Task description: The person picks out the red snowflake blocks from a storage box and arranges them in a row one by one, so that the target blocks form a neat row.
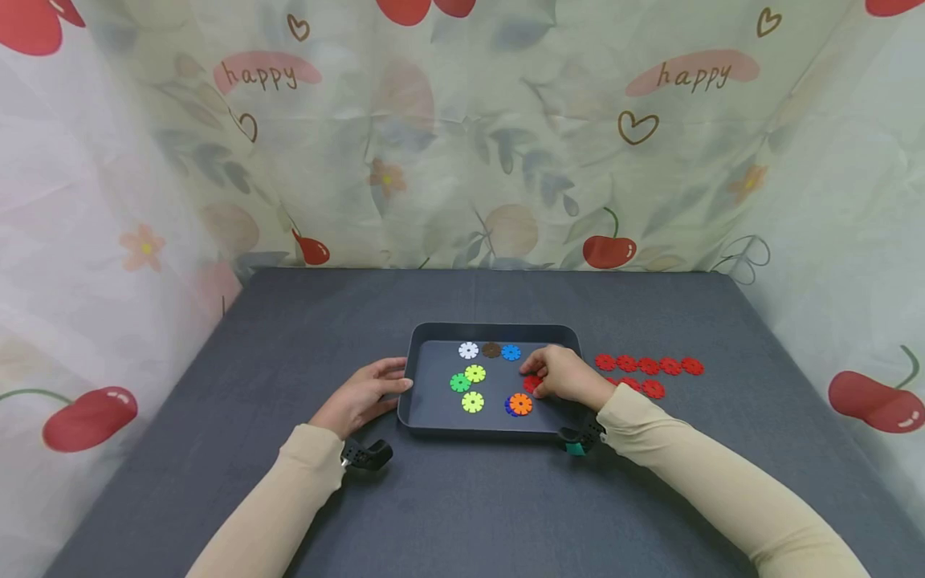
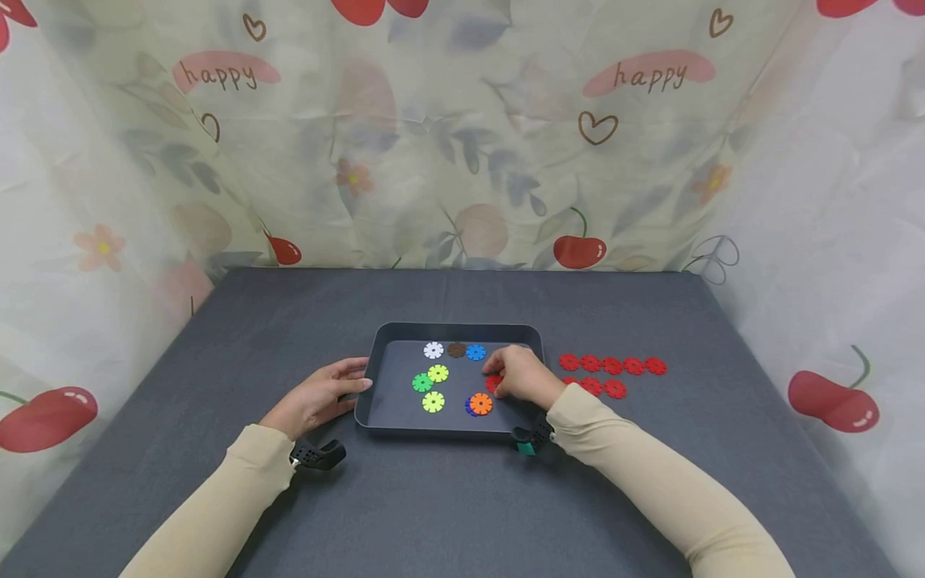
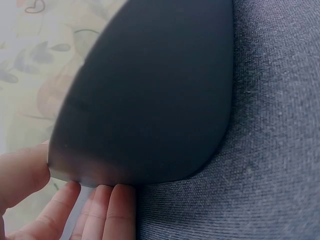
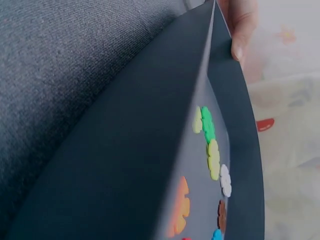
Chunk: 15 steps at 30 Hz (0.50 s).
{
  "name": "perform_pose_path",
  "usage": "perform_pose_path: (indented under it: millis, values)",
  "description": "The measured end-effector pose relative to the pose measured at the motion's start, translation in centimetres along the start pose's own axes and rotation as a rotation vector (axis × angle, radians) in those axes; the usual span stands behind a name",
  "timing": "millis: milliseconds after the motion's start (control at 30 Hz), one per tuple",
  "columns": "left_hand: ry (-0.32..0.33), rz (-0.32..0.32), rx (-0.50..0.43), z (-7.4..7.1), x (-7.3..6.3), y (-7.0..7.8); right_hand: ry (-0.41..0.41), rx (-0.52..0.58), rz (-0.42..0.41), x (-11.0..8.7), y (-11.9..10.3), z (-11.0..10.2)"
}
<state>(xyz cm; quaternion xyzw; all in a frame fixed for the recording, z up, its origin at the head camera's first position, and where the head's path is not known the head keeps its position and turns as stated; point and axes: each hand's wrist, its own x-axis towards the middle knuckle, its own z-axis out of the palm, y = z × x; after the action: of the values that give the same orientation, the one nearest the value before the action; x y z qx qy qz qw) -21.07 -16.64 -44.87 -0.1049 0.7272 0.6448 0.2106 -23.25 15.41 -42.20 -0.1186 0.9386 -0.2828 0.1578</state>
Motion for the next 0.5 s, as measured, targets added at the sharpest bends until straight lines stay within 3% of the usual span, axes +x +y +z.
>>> perform_pose_path:
  millis: [500]
  values:
    - [-0.006,0.004,-0.001,-0.04,0.04,-0.02,0.003,-0.029,0.012,0.25,-0.19,0.14]
